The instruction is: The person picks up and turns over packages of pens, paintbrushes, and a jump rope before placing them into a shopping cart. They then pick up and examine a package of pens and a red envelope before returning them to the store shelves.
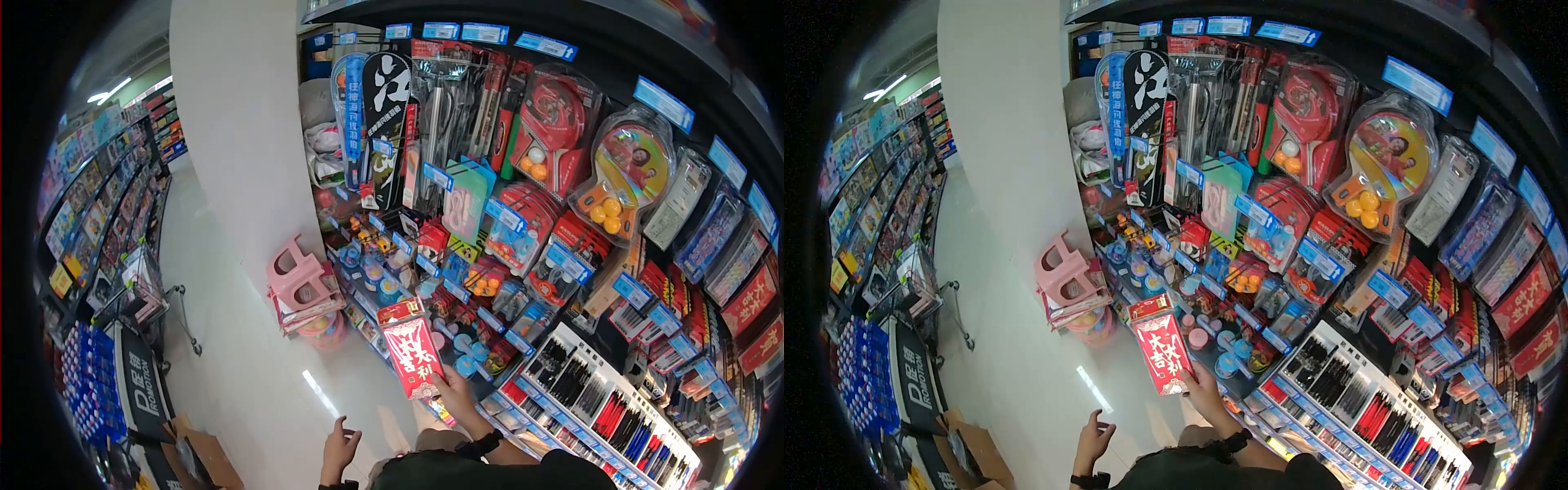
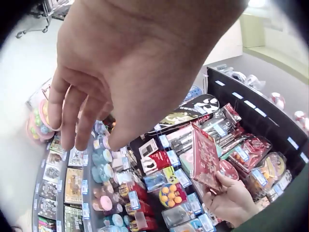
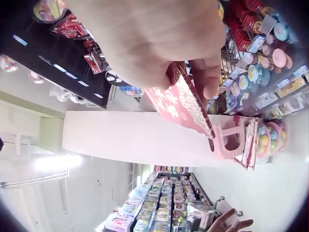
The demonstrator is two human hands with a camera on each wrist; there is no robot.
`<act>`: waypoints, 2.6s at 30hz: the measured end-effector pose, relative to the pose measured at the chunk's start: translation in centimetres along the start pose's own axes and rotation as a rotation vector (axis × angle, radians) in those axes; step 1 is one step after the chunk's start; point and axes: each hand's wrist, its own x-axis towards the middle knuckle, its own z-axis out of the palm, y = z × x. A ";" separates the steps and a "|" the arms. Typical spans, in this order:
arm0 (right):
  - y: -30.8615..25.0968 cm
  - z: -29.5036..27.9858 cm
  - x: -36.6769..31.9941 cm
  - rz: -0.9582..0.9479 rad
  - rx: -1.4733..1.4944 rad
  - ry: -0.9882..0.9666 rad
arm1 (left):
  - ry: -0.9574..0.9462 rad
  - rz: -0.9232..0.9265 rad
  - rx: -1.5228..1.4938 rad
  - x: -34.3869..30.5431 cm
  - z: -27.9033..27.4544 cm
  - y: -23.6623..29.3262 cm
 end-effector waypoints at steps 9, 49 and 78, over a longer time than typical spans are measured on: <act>-0.5 4.7 11.7 -0.028 -0.021 -0.076 | 0.005 0.057 -0.008 11.1 -2.1 3.3; -3.2 15.5 -9.3 -0.241 0.187 1.011 | -1.231 0.588 -0.492 17.0 -4.7 19.9; -37.8 -16.5 -44.3 -0.916 -0.288 1.219 | -1.090 1.430 -0.685 -22.9 11.8 56.1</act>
